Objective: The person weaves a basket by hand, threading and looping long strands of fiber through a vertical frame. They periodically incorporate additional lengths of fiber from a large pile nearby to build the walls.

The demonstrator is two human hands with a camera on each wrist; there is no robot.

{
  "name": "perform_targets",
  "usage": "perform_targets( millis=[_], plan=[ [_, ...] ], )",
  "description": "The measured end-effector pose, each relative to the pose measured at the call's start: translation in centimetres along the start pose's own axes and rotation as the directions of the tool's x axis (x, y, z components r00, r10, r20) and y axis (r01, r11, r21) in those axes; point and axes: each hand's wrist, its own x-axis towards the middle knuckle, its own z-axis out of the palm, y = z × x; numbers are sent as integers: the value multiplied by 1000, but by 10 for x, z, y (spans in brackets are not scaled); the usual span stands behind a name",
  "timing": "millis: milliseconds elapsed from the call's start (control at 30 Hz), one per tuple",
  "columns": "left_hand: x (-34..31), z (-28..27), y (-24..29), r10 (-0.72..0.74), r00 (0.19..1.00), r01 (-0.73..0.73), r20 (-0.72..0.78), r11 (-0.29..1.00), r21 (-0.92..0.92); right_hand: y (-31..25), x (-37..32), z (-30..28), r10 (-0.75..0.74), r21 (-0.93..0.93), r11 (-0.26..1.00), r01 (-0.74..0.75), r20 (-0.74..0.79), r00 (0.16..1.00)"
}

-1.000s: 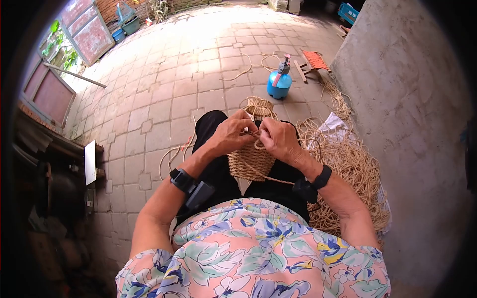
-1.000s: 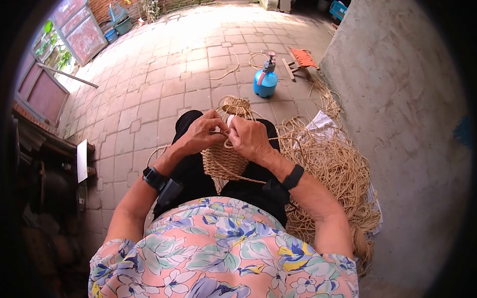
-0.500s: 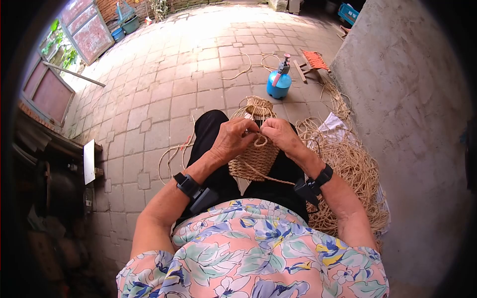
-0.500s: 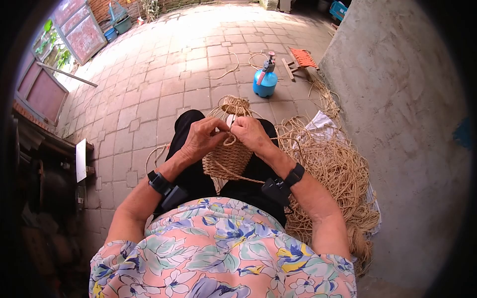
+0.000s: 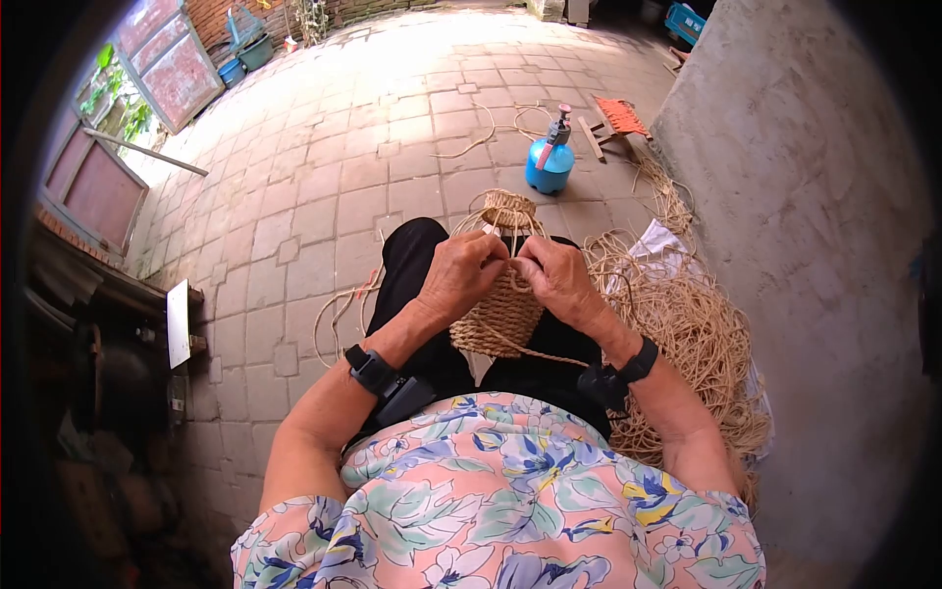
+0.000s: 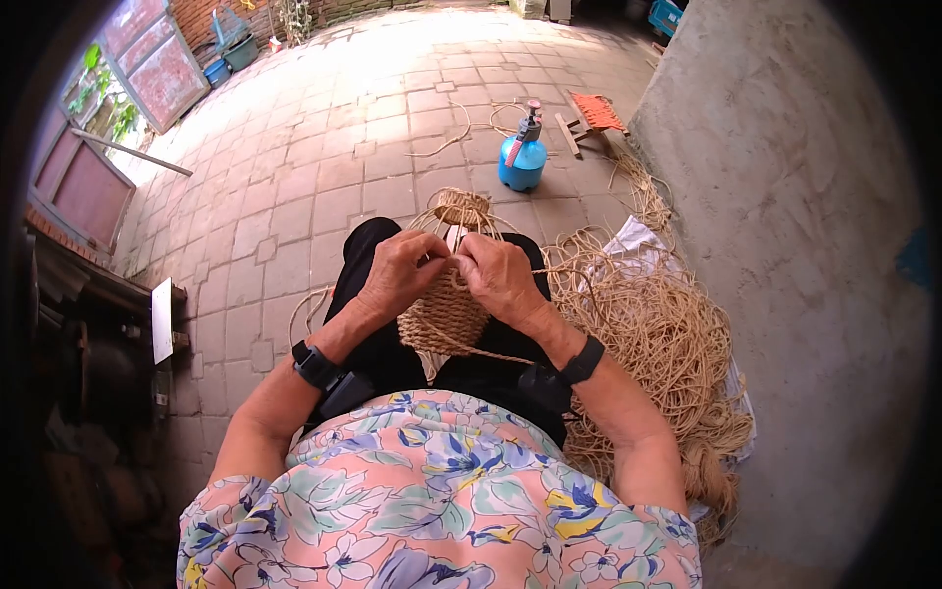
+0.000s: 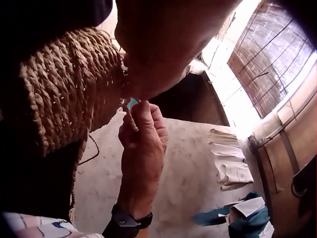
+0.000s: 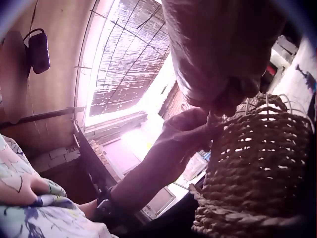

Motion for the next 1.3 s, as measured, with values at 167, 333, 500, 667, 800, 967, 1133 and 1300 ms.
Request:
perform_targets(
  millis=[167, 333, 500, 667, 800, 967, 1133, 1300],
  plan=[
    [0, -3, -6, -40, 996, 44, 81, 998, -52, 11, 14, -6, 166, 279, 935, -217, 194, 967],
    [-1, -2, -12, -85, 988, 98, 125, 990, -101, 15, 18, -10, 348, 636, 453, -625, 519, 781],
    [-3, 4, -21, -41, 995, 58, 86, 976, -211, 20, 17, -10, 314, 681, 299, -669, 592, 742],
    [-4, 8, -24, 65, 997, -57, 28, 969, -239, 22, 20, -14, 316, 612, 395, -686, 610, 726],
    [-4, 4, -17, 145, 989, -146, -10, 986, -83, 18, 21, -19, 356, 498, 546, -673, 589, 725],
    [-6, 4, -12, 124, 991, -123, -46, 992, 23, 19, 20, -18, 362, 524, 532, -665, 569, 738],
    [-4, 3, -7, -73, 997, 71, 3, 970, -233, 21, 21, -15, 354, 569, 450, -688, 593, 723],
    [0, -5, -6, -106, 991, 125, 82, 949, -288, 19, 21, -5, 311, 541, 670, -508, 417, 854]
  ],
)
